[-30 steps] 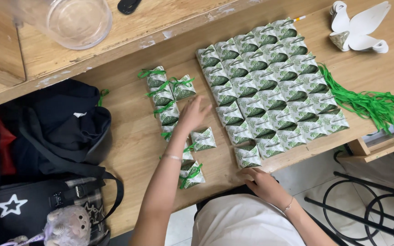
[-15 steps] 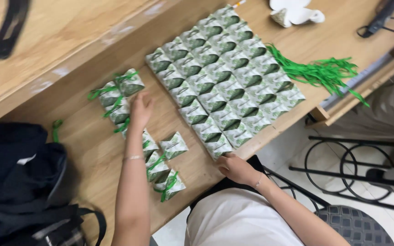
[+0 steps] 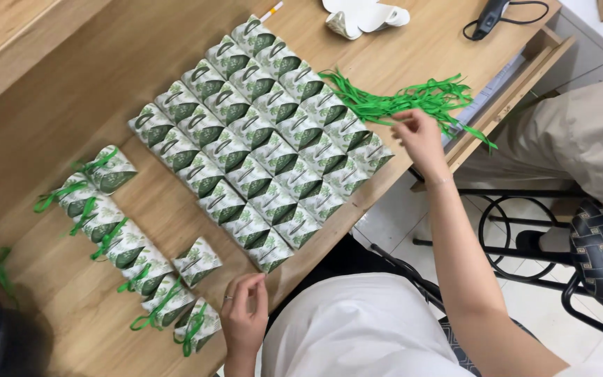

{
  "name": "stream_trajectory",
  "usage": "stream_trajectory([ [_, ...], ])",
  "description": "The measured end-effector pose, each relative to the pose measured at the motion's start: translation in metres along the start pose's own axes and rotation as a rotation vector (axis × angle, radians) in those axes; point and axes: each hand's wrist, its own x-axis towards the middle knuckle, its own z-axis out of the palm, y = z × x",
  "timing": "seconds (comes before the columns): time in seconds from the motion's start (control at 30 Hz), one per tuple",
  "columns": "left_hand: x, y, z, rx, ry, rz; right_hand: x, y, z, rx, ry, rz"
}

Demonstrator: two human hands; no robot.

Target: Tying green ribbons around small patterned gift boxes and arranging them on a table in a workshop setting.

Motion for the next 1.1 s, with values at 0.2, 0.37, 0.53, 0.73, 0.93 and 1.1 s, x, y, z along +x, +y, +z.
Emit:
stream_trajectory([
  [0.2,0.055,0.053,0.036,0.053,0.058,-0.023,0.094,0.054,-0.026,-0.65,0.211,-0.44],
  [0.37,0.075,0.086,0.068,0.092,0.101,-0.016,0.122,0.057,-0.021,-0.821,0.067,-0.561],
  [0.53,0.06,0.105,0.094,0.165,0.13,-0.06,0.143,0.048,-0.025,-0.832,-0.165,-0.455],
  [0.73,0.063,0.126,0.115,0.154,0.143,-0.177,0.17,0.027,-0.047,-0.256,-0.263,-0.276],
  [0.93,0.109,0.149,0.153,-0.373,0.042,-0.496,0.101,-0.068,-0.064,0.277,-0.241,-0.198],
  [1.1,0.145,0.167,0.182,-0.793,-0.289,-0.604,-0.013,-0.118,-0.049,0.298,-0.742,-0.278],
])
